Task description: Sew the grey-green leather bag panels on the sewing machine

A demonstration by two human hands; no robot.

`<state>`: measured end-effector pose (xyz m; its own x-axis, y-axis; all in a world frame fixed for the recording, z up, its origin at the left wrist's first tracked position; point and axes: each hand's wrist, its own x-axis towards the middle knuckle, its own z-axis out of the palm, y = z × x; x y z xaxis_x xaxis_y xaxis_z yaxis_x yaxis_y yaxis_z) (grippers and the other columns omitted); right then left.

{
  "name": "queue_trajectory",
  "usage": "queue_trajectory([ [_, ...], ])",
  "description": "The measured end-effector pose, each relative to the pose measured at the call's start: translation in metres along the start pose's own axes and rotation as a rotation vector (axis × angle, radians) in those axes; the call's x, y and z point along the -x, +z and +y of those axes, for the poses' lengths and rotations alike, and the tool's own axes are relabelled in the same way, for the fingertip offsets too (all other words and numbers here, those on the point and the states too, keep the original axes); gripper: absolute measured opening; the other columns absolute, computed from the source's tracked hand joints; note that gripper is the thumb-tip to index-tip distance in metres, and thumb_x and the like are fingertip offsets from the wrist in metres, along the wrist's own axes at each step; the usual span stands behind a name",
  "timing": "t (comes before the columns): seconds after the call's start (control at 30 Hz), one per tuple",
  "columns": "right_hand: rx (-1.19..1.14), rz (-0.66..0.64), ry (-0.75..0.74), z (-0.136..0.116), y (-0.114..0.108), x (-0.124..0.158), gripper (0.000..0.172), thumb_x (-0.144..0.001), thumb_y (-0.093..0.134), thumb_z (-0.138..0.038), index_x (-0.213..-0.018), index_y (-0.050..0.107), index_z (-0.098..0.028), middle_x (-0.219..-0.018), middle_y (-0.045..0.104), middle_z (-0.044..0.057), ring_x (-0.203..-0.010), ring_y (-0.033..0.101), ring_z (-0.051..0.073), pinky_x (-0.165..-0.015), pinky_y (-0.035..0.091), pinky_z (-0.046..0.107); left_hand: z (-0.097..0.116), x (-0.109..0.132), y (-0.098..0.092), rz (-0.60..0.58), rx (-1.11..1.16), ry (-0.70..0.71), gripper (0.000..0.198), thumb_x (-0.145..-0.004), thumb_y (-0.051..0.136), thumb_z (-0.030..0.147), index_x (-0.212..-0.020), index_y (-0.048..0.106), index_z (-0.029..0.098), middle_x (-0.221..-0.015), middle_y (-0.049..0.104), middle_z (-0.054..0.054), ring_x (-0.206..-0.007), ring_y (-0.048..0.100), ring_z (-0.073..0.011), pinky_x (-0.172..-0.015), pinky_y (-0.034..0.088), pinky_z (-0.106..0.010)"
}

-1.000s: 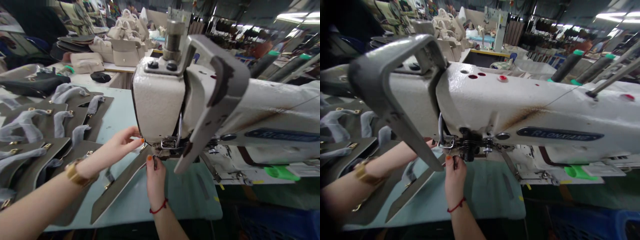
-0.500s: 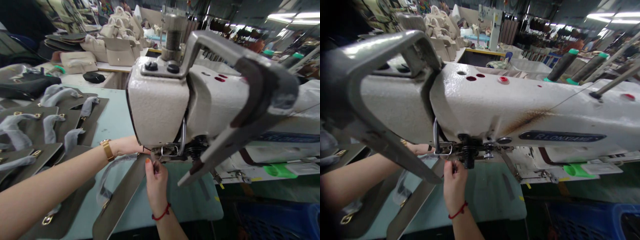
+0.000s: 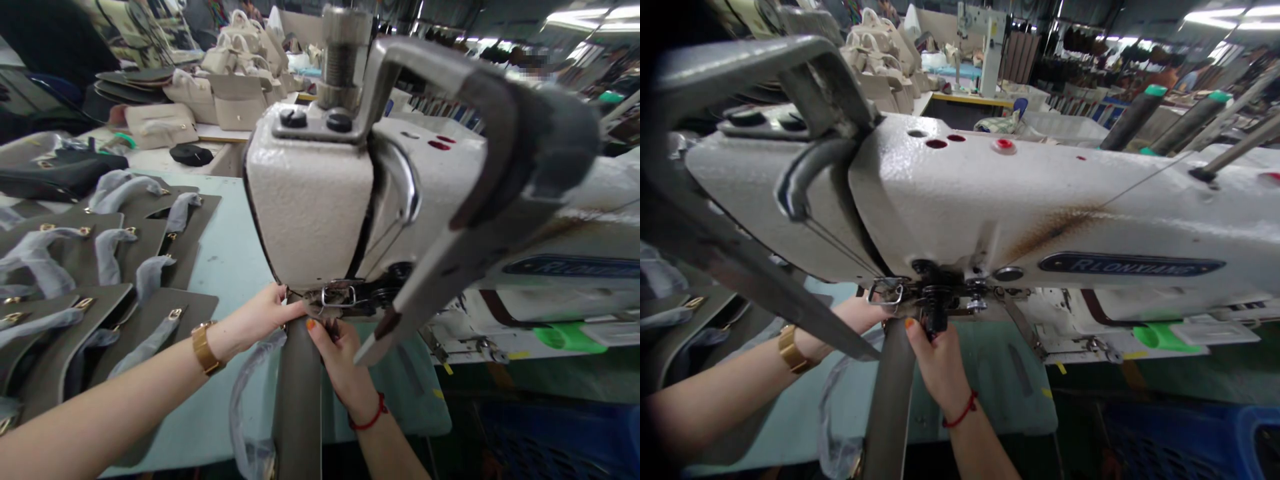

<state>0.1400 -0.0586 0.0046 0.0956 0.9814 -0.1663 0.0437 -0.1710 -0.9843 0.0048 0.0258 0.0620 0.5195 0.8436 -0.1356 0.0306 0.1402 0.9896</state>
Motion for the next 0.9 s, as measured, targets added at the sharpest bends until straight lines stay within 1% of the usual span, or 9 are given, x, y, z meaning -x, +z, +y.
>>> queue_trajectory([
  [0.07,-0.016,-0.025,0.007,0.001,-0.005,-0.001,0.032,-0.086,0.054,-0.043,-0.075,0.062,-0.015,-0.068,0.056,0.000,-0.065,0.047,0.013,-0.057,0.037,0.022,-0.002,0.002,0.000,-0.085,-0.094,0.031,0.023,-0.074,0.061,0.018,-0.093,0.073,0.016,-0.092,0.073,-0.003,-0.083,0.063,-0.0196,-0.089,0.047,-0.032],
  [0.17,-0.025,-0.067,-0.004,0.002,-0.009,-0.003,0.031,-0.086,0.055,-0.044,-0.077,0.062,-0.015,-0.074,0.056,0.002,-0.070,0.047,0.014,-0.060,0.038,0.022,-0.008,0.000,-0.007,-0.074,-0.167,0.079,0.027,-0.078,0.061,0.024,-0.102,0.071,0.017,-0.101,0.072,-0.003,-0.088,0.062,-0.0189,-0.094,0.045,-0.032],
  [0.33,0.031,-0.105,-0.015,-0.001,-0.014,-0.001,0.037,-0.087,0.055,-0.045,-0.065,0.048,-0.016,-0.063,0.038,-0.003,-0.060,0.034,0.010,-0.055,0.029,0.022,-0.032,-0.008,-0.029,-0.101,-0.205,-0.001,0.031,-0.083,0.061,0.035,-0.104,0.069,0.015,-0.100,0.072,-0.004,-0.090,0.063,-0.0197,-0.088,0.049,-0.032],
  [0.53,0.083,-0.105,0.002,-0.006,-0.015,0.008,0.042,-0.088,0.053,-0.043,-0.059,0.038,-0.018,-0.058,0.031,-0.005,-0.056,0.028,0.008,-0.051,0.022,0.023,-0.080,0.020,-0.037,0.168,0.061,-0.148,0.057,-0.084,0.059,0.047,-0.135,0.047,0.025,-0.132,0.058,-0.007,-0.113,0.059,-0.0271,-0.089,0.052,-0.035],
  [0.63,0.096,-0.111,0.007,0.003,-0.012,0.017,0.045,-0.089,0.052,-0.044,-0.057,0.033,-0.018,-0.056,0.028,-0.005,-0.054,0.026,0.008,-0.049,0.022,0.022,-0.106,0.043,-0.029,0.180,0.046,-0.085,0.065,-0.084,0.060,0.047,-0.142,0.037,0.028,-0.148,0.041,-0.006,-0.127,0.047,-0.0292,-0.102,0.045,-0.040],
  [0.7,0.125,-0.123,0.010,0.010,-0.013,0.026,0.047,-0.090,0.052,-0.045,-0.056,0.034,-0.018,-0.055,0.029,-0.005,-0.053,0.028,0.007,-0.048,0.023,0.022,-0.117,0.052,-0.022,0.157,-0.050,-0.007,0.069,-0.083,0.061,0.046,-0.144,0.034,0.028,-0.151,0.036,-0.006,-0.134,0.039,-0.0290,-0.112,0.033,-0.043],
  [0.77,0.196,-0.143,-0.010,0.011,-0.025,0.039,0.044,-0.091,0.051,-0.044,-0.057,0.043,-0.017,-0.054,0.037,-0.004,-0.052,0.036,0.008,-0.048,0.028,0.021,-0.119,0.051,-0.014,0.160,-0.166,0.064,0.072,-0.083,0.061,0.046,-0.145,0.031,0.024,-0.151,0.035,-0.008,-0.138,0.032,-0.0295,-0.117,0.021,-0.046],
  [0.83,0.277,-0.106,-0.079,0.001,-0.053,0.055,0.033,-0.092,0.051,-0.041,-0.071,0.060,-0.016,-0.060,0.055,-0.001,-0.058,0.052,0.011,-0.054,0.039,0.020,-0.112,0.045,-0.006,0.174,-0.204,0.112,0.072,-0.085,0.058,0.047,-0.146,0.029,0.021,-0.150,0.036,-0.010,-0.139,0.029,-0.0309,-0.118,0.017,-0.049],
  [0.9,0.355,0.084,-0.211,-0.024,-0.093,0.073,0.024,-0.092,0.053,-0.039,-0.095,0.066,-0.019,-0.074,0.067,0.003,-0.068,0.062,0.015,-0.059,0.047,0.022,-0.098,0.036,0.003,0.162,-0.161,0.137,0.068,-0.087,0.053,0.048,-0.146,0.029,0.022,-0.148,0.039,-0.009,-0.137,0.032,-0.0312,-0.116,0.022,-0.050],
])
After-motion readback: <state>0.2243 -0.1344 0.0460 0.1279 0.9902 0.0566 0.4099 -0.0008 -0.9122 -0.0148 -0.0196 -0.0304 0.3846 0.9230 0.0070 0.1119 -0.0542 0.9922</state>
